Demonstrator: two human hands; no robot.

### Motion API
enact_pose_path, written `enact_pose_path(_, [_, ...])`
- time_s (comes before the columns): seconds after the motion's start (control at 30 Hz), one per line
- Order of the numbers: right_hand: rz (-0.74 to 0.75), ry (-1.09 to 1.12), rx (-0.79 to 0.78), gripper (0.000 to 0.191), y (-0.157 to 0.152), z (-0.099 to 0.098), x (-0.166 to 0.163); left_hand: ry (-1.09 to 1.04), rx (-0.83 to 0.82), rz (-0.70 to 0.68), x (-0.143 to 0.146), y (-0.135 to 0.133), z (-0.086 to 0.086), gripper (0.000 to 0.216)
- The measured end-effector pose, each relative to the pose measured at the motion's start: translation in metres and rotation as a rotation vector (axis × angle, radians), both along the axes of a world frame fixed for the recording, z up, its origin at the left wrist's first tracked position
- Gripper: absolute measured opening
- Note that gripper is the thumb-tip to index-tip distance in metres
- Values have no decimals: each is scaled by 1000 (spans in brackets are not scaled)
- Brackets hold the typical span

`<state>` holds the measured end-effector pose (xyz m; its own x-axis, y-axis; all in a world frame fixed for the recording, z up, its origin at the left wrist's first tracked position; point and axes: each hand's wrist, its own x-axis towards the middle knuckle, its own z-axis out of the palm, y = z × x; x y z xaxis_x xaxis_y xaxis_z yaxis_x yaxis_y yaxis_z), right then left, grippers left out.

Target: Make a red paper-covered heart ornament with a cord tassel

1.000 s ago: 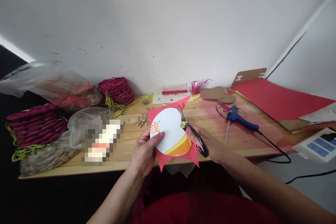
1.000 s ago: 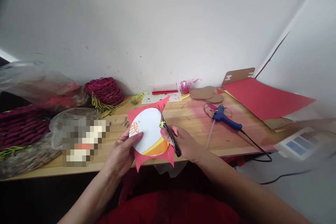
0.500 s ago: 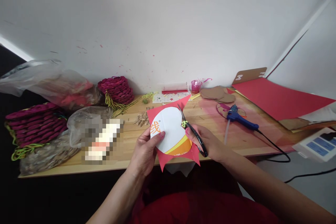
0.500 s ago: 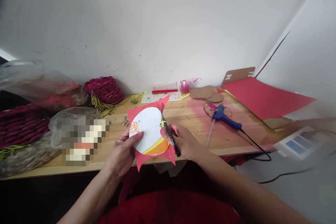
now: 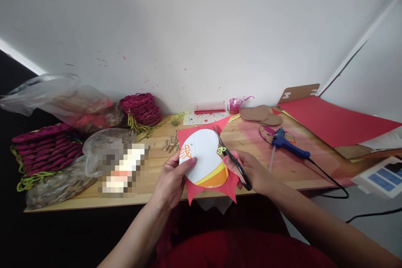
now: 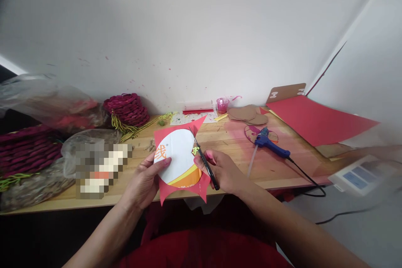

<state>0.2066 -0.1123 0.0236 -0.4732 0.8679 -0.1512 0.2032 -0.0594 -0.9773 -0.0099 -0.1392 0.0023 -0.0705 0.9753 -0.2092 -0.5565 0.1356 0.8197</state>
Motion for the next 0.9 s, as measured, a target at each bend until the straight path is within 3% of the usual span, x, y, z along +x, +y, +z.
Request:
enact_pose_path(0.43, [-26, -18, 9, 50, 1, -2, 6, 0, 6, -26, -2, 5, 2, 50])
enact_pose_path(0.73, [-22, -96, 141, 51, 2, 3, 5, -13, 1, -60, 2, 2, 0, 63])
enact_pose_path(0.9, [-28, -54, 96, 52, 3, 2, 6, -22, 2, -49, 6, 1, -2, 66])
